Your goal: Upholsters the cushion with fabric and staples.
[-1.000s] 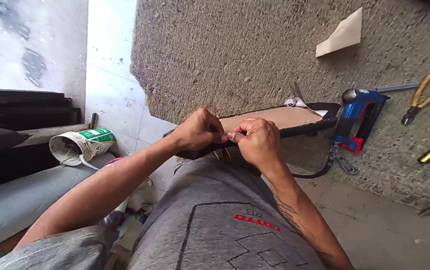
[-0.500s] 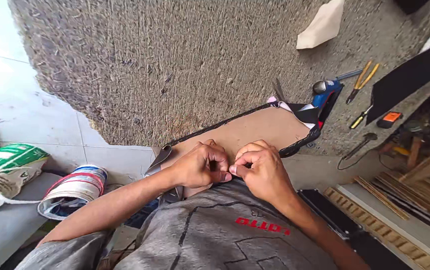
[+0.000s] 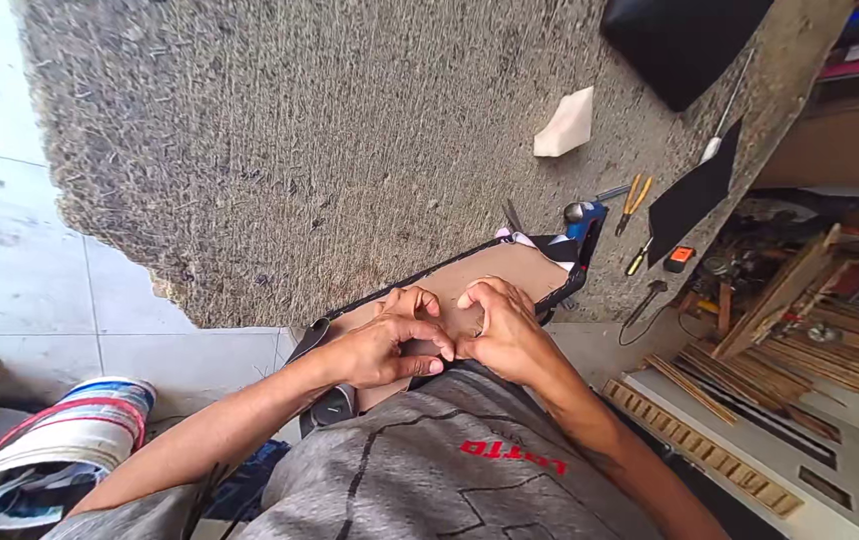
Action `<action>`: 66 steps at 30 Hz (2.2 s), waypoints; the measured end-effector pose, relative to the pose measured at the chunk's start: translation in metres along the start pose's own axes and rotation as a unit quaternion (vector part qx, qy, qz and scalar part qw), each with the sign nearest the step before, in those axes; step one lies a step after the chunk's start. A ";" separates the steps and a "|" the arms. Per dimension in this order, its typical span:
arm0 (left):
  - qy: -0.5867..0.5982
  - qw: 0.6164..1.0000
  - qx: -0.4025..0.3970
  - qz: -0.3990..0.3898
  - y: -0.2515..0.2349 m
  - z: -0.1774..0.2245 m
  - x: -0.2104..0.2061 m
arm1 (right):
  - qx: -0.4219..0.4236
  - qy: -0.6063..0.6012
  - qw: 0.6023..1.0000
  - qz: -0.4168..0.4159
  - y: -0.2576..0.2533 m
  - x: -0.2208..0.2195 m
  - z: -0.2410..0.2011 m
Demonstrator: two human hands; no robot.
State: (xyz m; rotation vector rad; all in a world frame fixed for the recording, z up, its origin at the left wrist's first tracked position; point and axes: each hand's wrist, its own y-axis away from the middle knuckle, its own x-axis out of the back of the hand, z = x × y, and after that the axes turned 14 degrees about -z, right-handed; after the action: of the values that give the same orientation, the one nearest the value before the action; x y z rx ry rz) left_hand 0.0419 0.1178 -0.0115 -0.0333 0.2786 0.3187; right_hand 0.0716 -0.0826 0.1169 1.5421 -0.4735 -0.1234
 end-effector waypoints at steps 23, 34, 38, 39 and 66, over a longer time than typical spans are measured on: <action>-0.023 0.998 0.008 -0.057 0.000 -0.017 0.008 | -0.106 -0.192 0.906 0.361 -0.115 0.032 0.276; -0.030 0.995 0.024 -0.094 -0.001 -0.016 0.008 | -0.153 -0.082 0.944 0.280 -0.125 0.069 0.281; -0.025 0.995 0.025 -0.096 -0.001 -0.016 0.016 | -0.105 -0.128 0.915 0.368 -0.068 0.075 0.251; -0.020 0.994 0.027 -0.101 -0.001 -0.016 0.015 | -0.098 -0.114 0.914 0.376 -0.033 0.075 0.234; -0.007 0.989 0.022 -0.148 -0.002 -0.017 0.023 | -0.083 0.053 0.978 -0.186 0.094 0.073 -0.092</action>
State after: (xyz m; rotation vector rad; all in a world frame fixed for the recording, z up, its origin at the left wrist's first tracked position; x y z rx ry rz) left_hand 0.0588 0.1219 -0.0339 -0.0285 0.2622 0.0179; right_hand 0.1510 -0.0203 0.2277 1.4506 -0.0826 -0.3603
